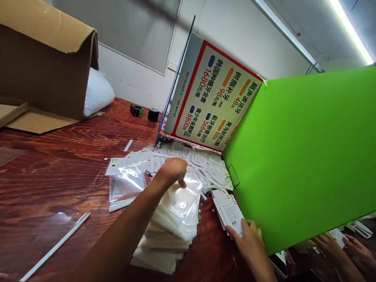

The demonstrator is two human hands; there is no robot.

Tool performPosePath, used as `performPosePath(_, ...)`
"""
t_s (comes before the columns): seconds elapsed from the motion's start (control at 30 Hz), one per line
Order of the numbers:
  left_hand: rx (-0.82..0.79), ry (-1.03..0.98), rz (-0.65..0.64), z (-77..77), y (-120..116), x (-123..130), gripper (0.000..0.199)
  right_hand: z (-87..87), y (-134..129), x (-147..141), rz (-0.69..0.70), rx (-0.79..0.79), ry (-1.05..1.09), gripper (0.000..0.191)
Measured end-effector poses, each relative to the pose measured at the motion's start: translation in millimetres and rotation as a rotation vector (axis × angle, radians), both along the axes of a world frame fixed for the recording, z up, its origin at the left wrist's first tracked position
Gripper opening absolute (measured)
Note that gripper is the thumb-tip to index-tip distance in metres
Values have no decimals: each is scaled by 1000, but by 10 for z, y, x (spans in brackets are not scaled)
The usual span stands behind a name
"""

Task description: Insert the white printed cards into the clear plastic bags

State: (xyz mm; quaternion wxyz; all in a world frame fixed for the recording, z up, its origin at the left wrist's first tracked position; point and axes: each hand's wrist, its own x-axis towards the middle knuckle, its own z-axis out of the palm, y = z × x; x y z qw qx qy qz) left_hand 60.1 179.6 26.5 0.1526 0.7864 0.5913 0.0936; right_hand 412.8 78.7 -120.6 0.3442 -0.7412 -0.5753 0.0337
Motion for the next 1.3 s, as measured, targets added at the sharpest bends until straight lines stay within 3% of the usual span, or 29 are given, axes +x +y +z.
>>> performPosePath(0.17, -48, 64, 69, 14, 51, -95, 23, -128, 36, 44, -39, 71, -60, 49)
performPosePath(0.47, 33, 38, 94, -145, 214, -143, 11, -187, 54, 53, -100, 36, -141, 52)
performPosePath(0.67, 59, -45, 59, -32, 177, -68, 15, -139, -21, -71, -205, 39, -283, 52)
performPosePath(0.73, 77, -181, 23, 27, 154, -23, 15, -142, -22, -71, -238, 40, -300, 47)
performPosePath(0.9, 105, -791, -3, 71, 149, 71, 30, -130, -27, -157, -264, -34, -369, 41)
performPosePath(1.07, 57, -1029, -13, 93, 147, 111, 37, -27, -59, -356, -270, -47, -386, 45)
performPosePath(1.17, -8, -1147, -27, 133, 109, 144, 38, 51, -24, -390, -277, -42, -263, 39)
performPosePath(1.3, -30, -1309, -53, 177, 36, 226, 39, 200, 4, -371, -286, -27, 103, 27)
